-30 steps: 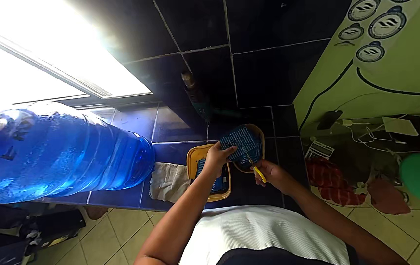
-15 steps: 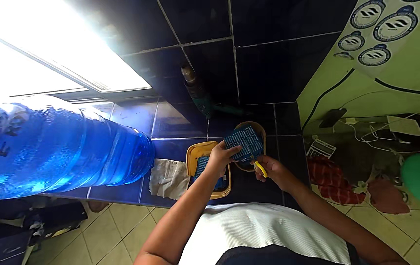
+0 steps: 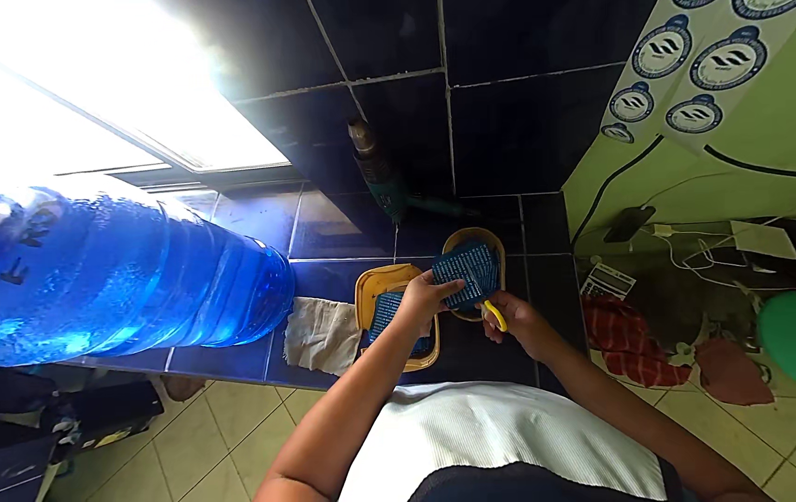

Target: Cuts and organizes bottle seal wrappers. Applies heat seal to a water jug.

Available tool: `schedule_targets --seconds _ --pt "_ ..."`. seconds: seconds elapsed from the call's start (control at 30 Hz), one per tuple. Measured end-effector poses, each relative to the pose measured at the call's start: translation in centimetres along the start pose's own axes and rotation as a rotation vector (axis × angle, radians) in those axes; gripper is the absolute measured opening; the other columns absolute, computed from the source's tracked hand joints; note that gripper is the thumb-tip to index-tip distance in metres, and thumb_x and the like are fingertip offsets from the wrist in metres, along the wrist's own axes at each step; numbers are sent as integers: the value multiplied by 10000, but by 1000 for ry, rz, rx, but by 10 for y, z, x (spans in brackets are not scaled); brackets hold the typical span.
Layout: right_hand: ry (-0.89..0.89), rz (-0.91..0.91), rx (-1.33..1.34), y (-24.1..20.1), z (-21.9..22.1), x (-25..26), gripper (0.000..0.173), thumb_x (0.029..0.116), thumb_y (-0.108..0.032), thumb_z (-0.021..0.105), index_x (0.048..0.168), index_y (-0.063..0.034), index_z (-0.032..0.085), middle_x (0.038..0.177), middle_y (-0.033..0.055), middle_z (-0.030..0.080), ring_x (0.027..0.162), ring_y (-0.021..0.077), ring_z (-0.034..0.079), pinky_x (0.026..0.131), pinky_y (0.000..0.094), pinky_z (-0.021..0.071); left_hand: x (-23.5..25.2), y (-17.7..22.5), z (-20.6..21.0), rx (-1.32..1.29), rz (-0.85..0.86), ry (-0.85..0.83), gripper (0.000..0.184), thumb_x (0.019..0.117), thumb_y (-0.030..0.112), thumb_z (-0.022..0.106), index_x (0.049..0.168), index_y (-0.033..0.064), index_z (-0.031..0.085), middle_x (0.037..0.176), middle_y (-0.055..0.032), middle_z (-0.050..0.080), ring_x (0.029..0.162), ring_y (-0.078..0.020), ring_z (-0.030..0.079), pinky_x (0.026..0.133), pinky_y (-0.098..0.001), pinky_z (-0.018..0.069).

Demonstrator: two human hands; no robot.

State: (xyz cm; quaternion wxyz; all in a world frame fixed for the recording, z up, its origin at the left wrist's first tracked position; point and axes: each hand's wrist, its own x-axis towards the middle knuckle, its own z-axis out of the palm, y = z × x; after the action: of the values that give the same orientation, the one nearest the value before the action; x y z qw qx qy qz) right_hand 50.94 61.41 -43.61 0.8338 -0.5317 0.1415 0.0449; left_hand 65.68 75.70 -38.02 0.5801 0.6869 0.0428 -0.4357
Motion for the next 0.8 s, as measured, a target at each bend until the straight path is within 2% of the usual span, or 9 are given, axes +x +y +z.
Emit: schedule_targets --seconds 0.27,0.5,0.7,0.8 --pt "36 68 -18 2 2 0 162 998 -121 593 1130 -32 563 773 -26 654 641 71 641 610 227 560 8 -8 1 -38 -52 5 369 956 60 700 1283 -32 558 1061 -154 701 857 -203 716 756 -340 610" --pt "68 110 36 -1 0 10 119 1020 -158 554 1075 -52 554 748 -19 648 630 80 637 613 229 553 7 -5 7 -1 -93 -26 365 954 53 699 1280 -29 557 1057 -138 699 849 -186 711 747 -322 606" --pt "97 131 8 0 0 13 123 1006 -106 589 1096 -32 550 772 -7 644 622 83 634 595 233 556 16 -8 6 -27 -120 -18 356 966 62 685 1287 -25 557 1074 -141 696 872 -192 709 757 -331 605" --pt "91 153 4 0 -2 16 132 1022 -129 560 1107 -30 544 767 -10 643 627 86 635 607 242 558 17 -7 6 -18 -139 -38 347 971 59 676 1287 -23 556 1071 -138 699 876 -194 711 757 -335 605"
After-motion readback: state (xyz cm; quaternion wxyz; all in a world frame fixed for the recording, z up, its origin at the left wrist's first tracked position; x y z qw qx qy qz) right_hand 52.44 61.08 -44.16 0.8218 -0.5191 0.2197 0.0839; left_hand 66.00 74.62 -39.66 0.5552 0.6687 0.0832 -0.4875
